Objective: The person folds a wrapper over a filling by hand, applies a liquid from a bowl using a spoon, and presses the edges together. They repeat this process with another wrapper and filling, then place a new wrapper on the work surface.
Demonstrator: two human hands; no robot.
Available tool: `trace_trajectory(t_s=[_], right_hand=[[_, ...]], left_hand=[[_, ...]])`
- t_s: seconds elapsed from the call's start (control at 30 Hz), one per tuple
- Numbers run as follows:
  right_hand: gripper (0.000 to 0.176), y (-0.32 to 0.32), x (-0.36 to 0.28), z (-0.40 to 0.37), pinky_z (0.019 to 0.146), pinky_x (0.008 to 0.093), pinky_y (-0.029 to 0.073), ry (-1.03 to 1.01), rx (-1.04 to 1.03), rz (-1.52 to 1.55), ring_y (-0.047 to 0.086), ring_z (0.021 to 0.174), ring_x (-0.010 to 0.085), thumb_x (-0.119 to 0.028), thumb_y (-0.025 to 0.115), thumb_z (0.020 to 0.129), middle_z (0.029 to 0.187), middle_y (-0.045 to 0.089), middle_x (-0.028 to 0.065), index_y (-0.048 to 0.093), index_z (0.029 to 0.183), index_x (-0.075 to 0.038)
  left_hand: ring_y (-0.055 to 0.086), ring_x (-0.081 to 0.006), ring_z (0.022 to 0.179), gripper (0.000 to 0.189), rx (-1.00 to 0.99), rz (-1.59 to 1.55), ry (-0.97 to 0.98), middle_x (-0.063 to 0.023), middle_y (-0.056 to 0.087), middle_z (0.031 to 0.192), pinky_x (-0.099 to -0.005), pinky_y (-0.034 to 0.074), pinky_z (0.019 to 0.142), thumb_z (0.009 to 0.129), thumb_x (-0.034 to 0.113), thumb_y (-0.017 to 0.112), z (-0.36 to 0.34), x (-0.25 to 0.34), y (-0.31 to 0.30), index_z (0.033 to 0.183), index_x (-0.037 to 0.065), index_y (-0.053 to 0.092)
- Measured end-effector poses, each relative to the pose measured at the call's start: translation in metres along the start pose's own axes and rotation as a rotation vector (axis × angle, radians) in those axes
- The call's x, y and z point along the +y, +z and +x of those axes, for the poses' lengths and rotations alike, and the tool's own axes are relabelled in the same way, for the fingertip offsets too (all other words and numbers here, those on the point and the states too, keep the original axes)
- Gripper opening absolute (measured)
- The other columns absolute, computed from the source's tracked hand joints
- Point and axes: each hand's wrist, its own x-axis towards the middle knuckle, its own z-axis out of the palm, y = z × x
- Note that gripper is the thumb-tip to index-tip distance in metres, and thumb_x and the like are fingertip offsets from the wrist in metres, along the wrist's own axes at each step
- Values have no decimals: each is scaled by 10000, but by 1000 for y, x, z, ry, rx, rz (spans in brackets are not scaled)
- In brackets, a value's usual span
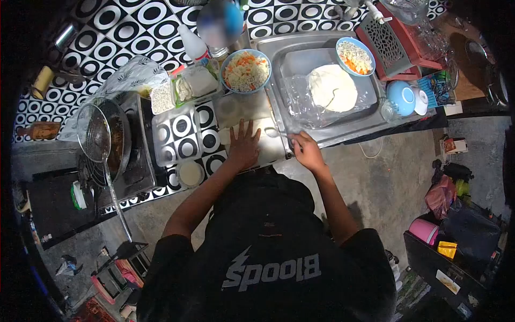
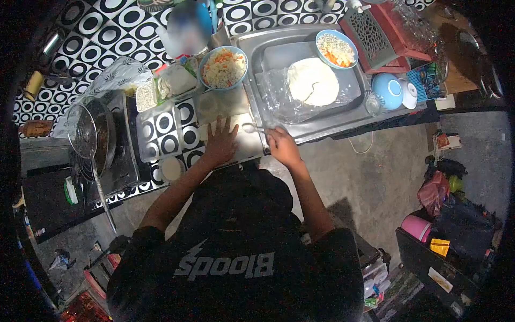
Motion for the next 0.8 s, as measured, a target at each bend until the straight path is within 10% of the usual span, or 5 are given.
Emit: trace_trajectory(t_s=[0.8], right_hand=[[218, 3, 3, 7, 794, 414, 492, 91, 107, 37, 602, 882, 381, -59, 531, 864, 931, 618, 179, 648, 1042, -15]], left_hand=[[91, -430, 1439, 620, 101, -9, 32, -219, 208, 1537, -671, 135, 1093, 850, 344, 609, -9, 7, 10, 1411, 151, 428]])
